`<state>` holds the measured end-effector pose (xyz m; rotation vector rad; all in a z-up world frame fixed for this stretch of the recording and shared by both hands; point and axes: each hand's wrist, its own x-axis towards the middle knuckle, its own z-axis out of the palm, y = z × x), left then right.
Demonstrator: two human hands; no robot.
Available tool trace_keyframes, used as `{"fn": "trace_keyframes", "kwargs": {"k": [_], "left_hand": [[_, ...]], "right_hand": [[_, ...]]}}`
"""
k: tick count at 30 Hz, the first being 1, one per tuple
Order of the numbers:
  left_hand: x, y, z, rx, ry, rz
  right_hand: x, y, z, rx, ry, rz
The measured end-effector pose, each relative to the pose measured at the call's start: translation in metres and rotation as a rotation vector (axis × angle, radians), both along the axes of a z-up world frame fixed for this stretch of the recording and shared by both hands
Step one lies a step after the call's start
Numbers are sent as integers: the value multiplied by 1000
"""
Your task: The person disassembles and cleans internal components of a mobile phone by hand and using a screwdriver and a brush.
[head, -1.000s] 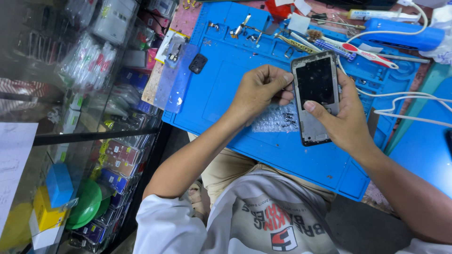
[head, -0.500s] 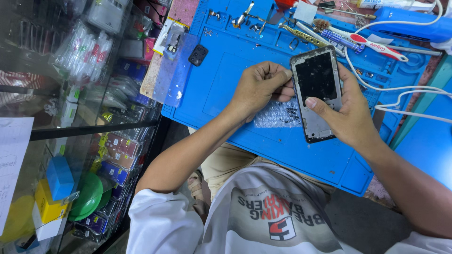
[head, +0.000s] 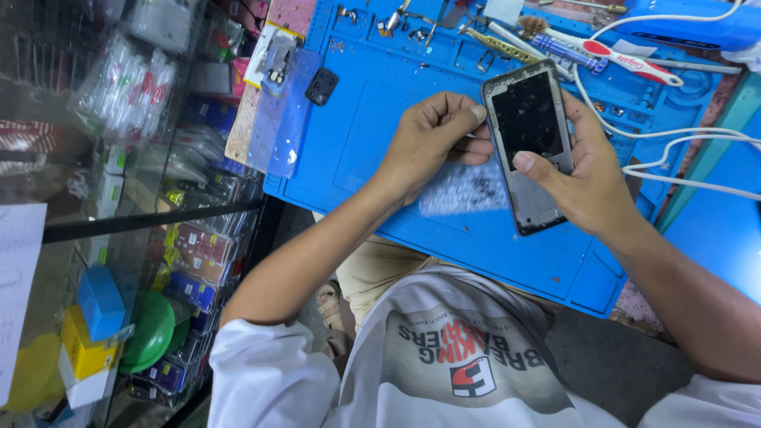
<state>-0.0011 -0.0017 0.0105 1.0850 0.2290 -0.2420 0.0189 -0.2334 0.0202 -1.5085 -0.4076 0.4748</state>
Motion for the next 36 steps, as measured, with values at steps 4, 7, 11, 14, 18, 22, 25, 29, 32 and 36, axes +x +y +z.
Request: {"fn": "trace_keyframes", "kwargs": {"k": [4,7,11,14,18,22,25,29,32,36], "left_hand": [[-14,-19,17,153,-407,-116],[-22,-45,24,-42,-387,-145],[-24,-52,31,290,-423,13],[-21,-35,38,725,-580,102],[-23,-23,51,930,-444,32],[-25,-27,52,1005,-455,32],[-25,-28,51,1041,-401,-6],[-26,-32,52,1081,-417,20],[-27,-32,56,1092,-395,10],[-29,-33,59,1117,-403,3]], "right_hand": [[-1,-7,11,726,600,346],[-3,-1,20,990,799,496],[1,-2,28,-160,-539,151],[-2,-9,26,-505,-457,-119],[3,-13,21,9,-190,-29],[5,-9,8,40,6,-55],[7,-6,1,55,53,-70],[5,-8,-5,80,50,-83],[5,-9,-6,119,33,-77],[5,-9,-9,115,11,-81]]}}
